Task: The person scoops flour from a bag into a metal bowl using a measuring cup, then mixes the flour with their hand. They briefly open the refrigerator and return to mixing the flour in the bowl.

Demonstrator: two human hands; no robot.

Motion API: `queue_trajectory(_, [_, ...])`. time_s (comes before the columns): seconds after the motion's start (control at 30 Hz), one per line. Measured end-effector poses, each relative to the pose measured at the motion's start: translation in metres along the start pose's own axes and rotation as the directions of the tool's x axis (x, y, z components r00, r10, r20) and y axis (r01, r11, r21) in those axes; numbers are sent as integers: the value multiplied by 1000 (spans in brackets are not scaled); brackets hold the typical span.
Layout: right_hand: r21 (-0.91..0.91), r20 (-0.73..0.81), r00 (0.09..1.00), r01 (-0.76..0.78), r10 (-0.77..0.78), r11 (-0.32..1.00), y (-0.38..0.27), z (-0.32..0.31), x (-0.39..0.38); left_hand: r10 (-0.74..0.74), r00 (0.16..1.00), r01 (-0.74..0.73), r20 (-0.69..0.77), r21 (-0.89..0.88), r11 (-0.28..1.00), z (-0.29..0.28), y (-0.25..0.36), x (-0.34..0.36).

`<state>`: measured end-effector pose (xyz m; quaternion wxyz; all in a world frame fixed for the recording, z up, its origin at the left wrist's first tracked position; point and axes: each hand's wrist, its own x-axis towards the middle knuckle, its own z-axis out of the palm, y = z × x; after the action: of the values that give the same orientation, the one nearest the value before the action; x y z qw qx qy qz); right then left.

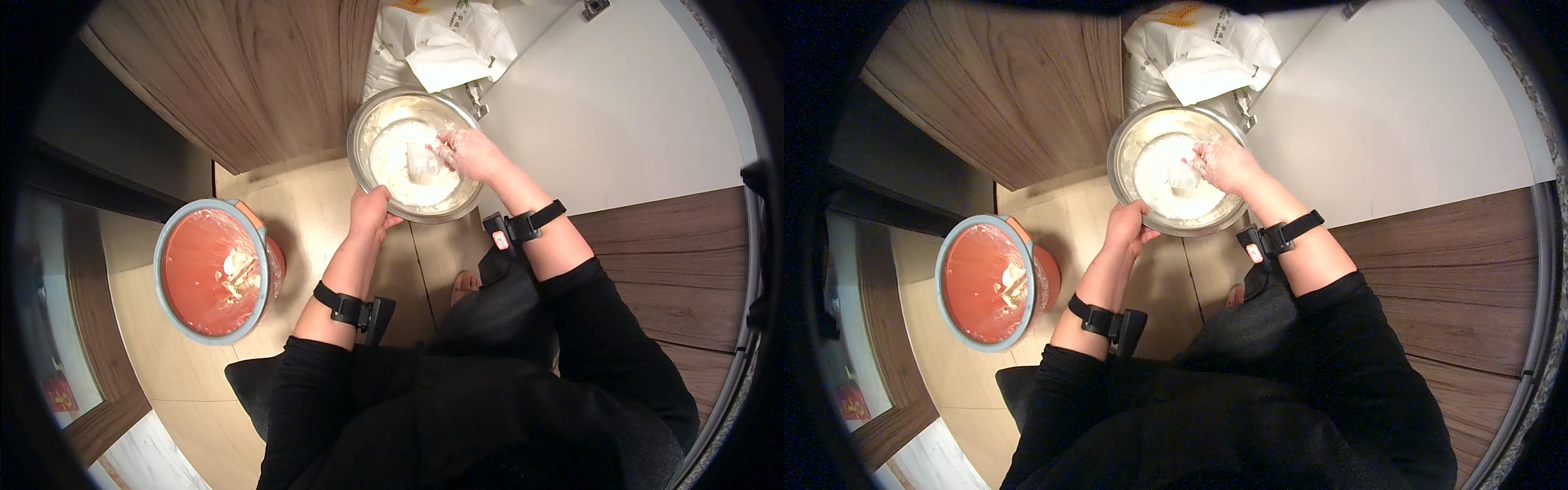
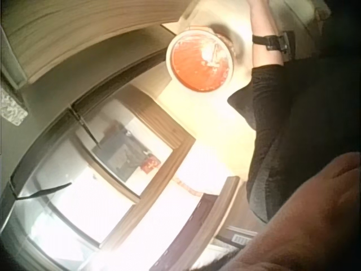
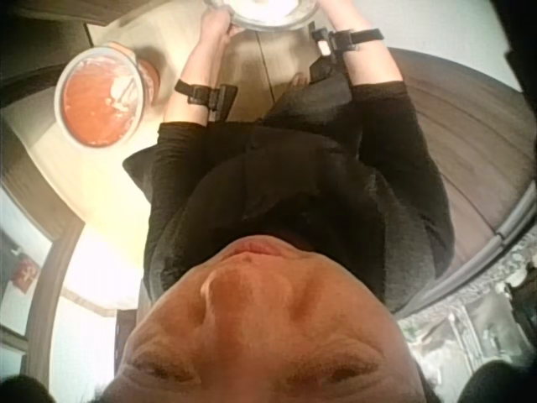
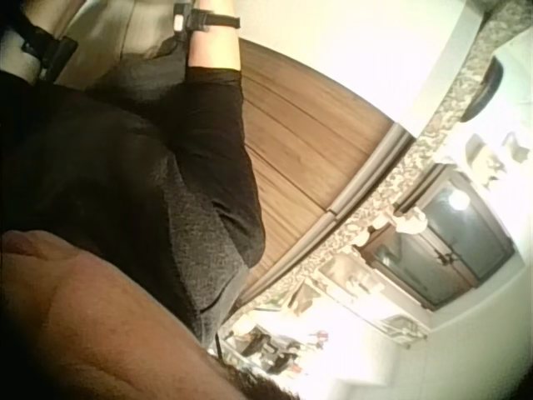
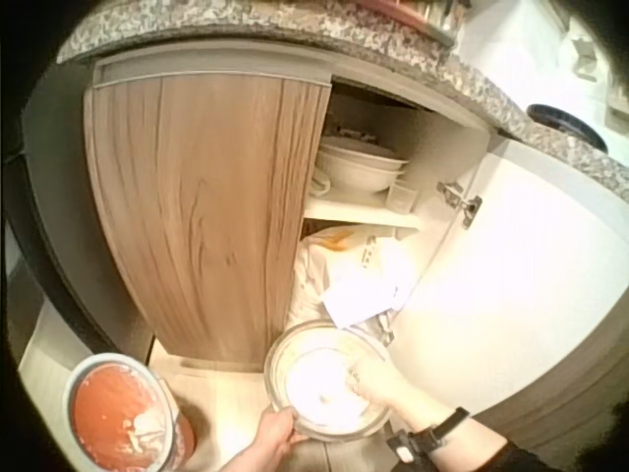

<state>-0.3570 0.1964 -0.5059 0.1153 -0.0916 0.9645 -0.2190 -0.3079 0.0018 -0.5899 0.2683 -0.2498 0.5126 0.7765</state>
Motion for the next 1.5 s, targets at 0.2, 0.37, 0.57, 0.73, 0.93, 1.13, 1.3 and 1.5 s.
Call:
queue_trajectory(0.2, [-173,23,998,62,-59,983,0,-8,0,-25,999,25,25,-3,1000,0,2,0])
queue_trajectory(0.37, [-44,14,999,29,-29,999,-1,-13,1,-15,999,16,28,-36,999,1,2,-2])
queue_trajectory(0.57, [-149,-215,976,-16,-17,989,4,-13,8,-18,999,18,38,-22,1000,1,2,1])
queue_trajectory(0.73, [-252,-415,846,248,-336,936,11,-14,23,3,999,-2,38,-16,1000,2,1,3])
queue_trajectory(0.93, [-360,-227,854,372,-467,855,18,-36,50,12,998,-9,65,-54,999,4,4,1])
queue_trajectory(1.13, [-532,-307,767,354,-564,770,27,-92,67,2,999,0,54,-42,999,8,6,4])
queue_trajectory(1.3, [-705,-120,926,174,-357,688,32,-123,90,18,998,-15,59,-53,998,8,2,11])
queue_trajectory(1.5, [-905,51,954,169,-294,391,37,-109,133,6,998,-5,69,-23,1000,6,0,11])
